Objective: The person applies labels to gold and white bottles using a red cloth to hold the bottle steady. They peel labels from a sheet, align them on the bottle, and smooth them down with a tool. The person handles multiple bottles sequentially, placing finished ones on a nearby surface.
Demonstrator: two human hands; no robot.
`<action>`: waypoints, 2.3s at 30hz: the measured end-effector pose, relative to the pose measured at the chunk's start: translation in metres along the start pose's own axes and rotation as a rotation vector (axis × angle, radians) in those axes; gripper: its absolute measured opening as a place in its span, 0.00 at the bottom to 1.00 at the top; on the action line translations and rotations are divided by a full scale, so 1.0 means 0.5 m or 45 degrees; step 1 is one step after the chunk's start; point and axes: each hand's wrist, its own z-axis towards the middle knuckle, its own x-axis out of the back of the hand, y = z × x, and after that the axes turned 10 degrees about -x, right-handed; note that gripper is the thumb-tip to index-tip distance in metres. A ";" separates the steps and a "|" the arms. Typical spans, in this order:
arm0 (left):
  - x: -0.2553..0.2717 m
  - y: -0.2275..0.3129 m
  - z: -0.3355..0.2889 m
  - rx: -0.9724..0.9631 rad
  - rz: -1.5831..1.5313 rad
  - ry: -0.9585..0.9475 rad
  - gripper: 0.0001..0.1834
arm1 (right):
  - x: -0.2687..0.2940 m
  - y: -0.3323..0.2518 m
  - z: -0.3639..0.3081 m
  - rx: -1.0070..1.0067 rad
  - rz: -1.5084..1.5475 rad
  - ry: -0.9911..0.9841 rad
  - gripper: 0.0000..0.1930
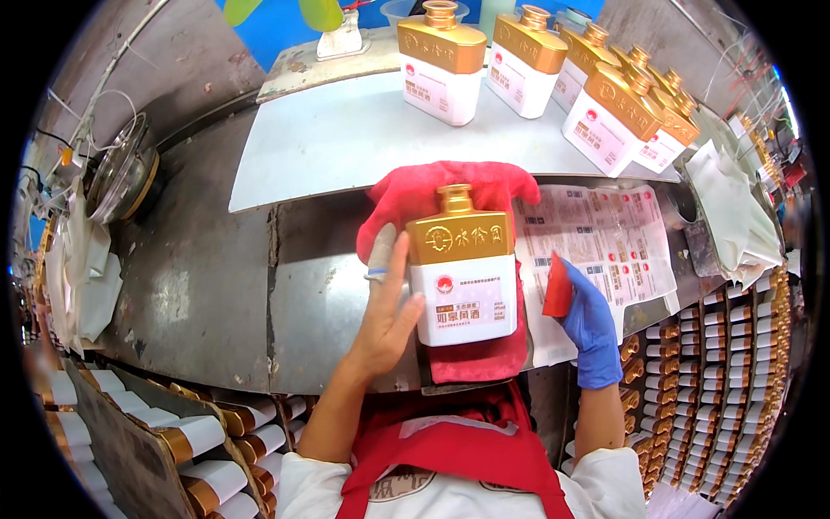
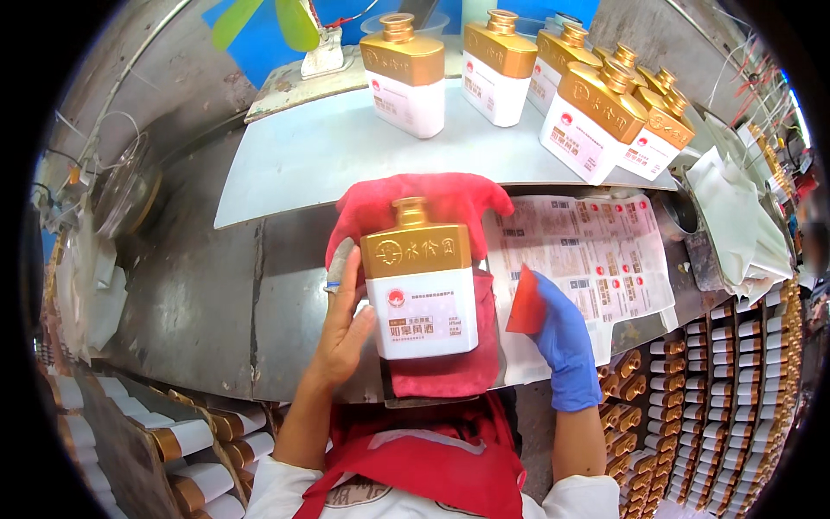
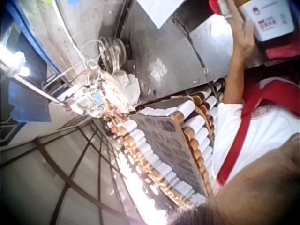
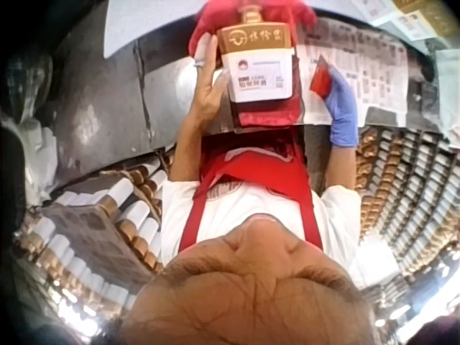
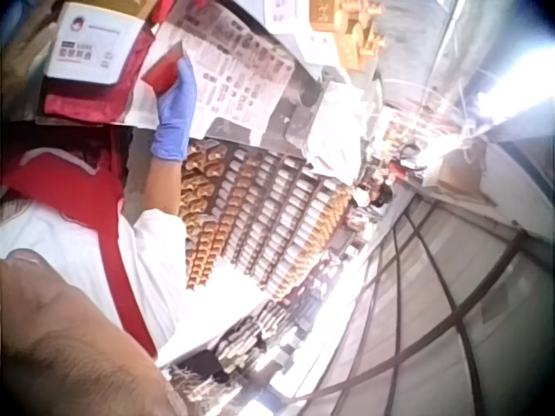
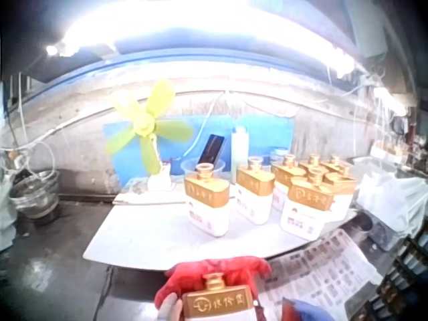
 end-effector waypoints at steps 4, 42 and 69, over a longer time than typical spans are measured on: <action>-0.011 0.005 0.001 0.023 0.048 -0.012 0.36 | -0.083 0.019 -0.068 0.652 -0.566 0.289 0.22; 0.011 0.017 -0.044 -0.002 -0.071 0.159 0.33 | -0.226 0.005 -0.077 1.501 -1.838 -0.363 0.15; -0.044 0.034 -0.143 -0.601 0.712 0.087 0.18 | -0.164 -0.044 -0.060 1.201 -1.330 0.090 0.14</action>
